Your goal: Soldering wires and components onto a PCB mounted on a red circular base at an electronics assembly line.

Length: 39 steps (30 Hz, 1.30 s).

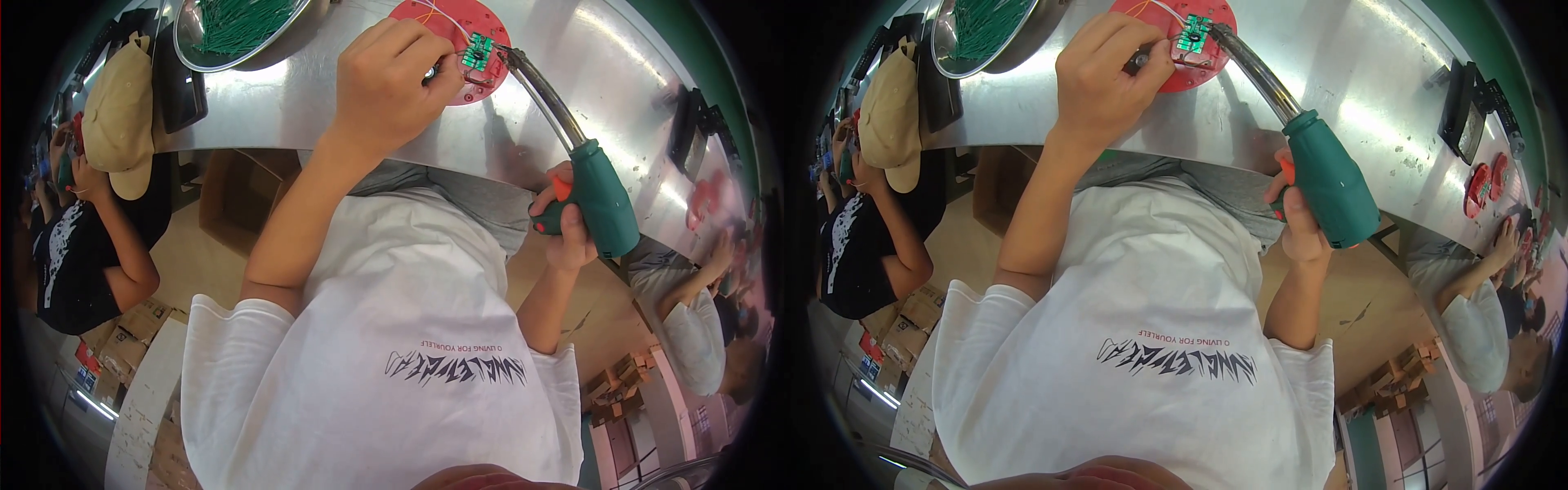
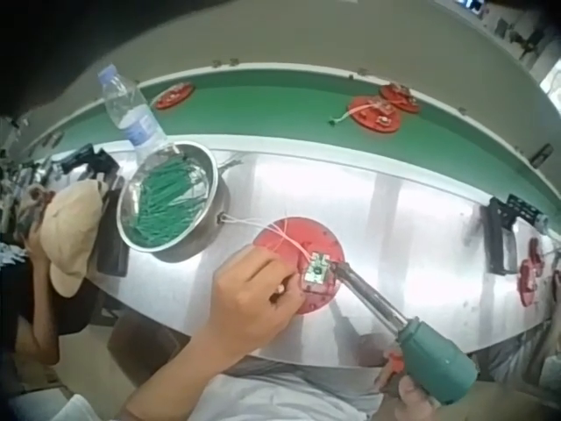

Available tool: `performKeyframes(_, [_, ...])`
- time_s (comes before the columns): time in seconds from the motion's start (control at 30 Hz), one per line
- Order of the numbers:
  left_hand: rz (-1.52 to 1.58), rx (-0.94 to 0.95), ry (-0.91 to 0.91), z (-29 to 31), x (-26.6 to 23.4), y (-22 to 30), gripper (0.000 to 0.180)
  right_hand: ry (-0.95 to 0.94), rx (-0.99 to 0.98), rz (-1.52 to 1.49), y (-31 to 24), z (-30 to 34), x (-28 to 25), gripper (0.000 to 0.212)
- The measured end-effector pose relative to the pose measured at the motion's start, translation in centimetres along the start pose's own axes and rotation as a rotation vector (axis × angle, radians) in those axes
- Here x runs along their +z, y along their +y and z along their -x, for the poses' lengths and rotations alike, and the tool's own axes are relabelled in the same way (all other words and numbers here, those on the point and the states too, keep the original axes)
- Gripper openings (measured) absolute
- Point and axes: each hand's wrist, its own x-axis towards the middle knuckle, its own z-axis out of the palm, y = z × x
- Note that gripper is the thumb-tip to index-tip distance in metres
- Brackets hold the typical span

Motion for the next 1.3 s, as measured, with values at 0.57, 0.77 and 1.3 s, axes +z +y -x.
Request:
performKeyframes(0.57, [-0.192, -0.039, -0.082, -3.5, -1.1, 3.1, 0.029, 0.302, -0.011, -0.348, 1.6, -2.4, -4.6, 0.059])
performKeyframes(0.77, [-0.081, 0.265, -0.687, -10.6, 0.2, 0.5, 0.037, 0.586, 0.034, -0.489, 2.0, -4.1, -5.7, 0.042])
performKeyframes(1.3, [-0.258, -0.344, -0.381, -28.1, 28.1, -5.2, 0.038, 0.817, 0.060, -0.705, 1.3, -5.0, -4.7, 0.035])
